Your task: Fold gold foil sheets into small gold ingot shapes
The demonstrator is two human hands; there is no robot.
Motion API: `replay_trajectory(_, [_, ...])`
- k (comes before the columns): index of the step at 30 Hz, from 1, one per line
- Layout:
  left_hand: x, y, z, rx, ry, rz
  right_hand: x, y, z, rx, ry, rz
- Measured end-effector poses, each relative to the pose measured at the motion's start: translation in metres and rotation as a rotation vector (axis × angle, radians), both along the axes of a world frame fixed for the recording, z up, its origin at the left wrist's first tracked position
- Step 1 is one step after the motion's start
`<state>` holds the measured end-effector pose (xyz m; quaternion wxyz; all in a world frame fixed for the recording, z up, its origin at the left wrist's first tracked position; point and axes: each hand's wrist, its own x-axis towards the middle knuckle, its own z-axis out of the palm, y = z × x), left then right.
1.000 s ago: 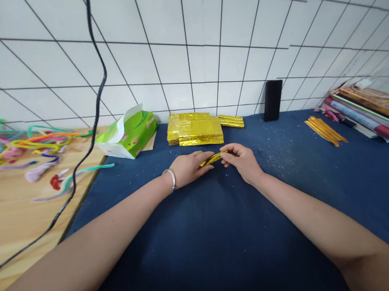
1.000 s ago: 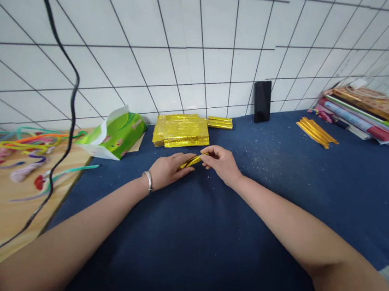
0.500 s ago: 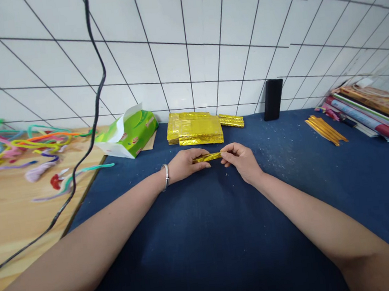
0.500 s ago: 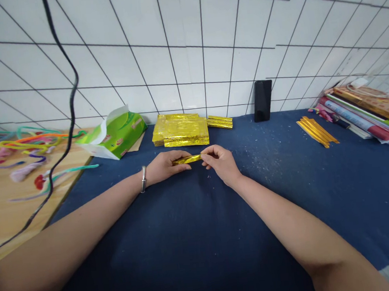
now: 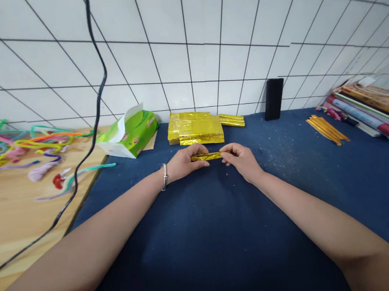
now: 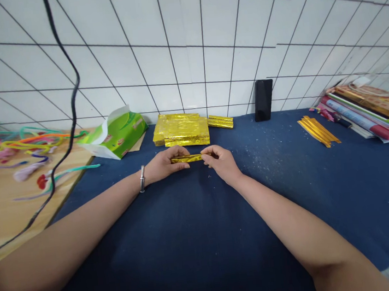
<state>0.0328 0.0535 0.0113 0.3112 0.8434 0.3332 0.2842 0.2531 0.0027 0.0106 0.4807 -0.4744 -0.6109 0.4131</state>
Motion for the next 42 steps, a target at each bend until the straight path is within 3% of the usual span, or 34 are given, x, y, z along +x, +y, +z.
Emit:
replay_trajectory(5, [0.001, -0.002, 0.004, -0.021, -0.029, 0.053, -0.001, 0.000, 0.001, -0.010, 0.025, -0.013])
replay_trajectory(10, [0.001, -0.001, 0.000, -0.150, -0.062, 0.071, -0.001, 0.000, 0.000, -0.003, 0.031, -0.023])
replay_trajectory(25, [-0.005, 0.004, 0.000, -0.335, -0.317, 0.111, 0.000, 0.002, -0.004, 0.051, 0.019, -0.072])
replay_trajectory(38, [-0.003, 0.007, -0.005, -0.295, -0.314, 0.167, 0.000, 0.001, -0.003, 0.014, -0.041, -0.109])
replay_trajectory(42, [-0.008, 0.011, -0.006, -0.161, -0.190, 0.162, 0.003, 0.002, -0.003, 0.073, -0.173, -0.131])
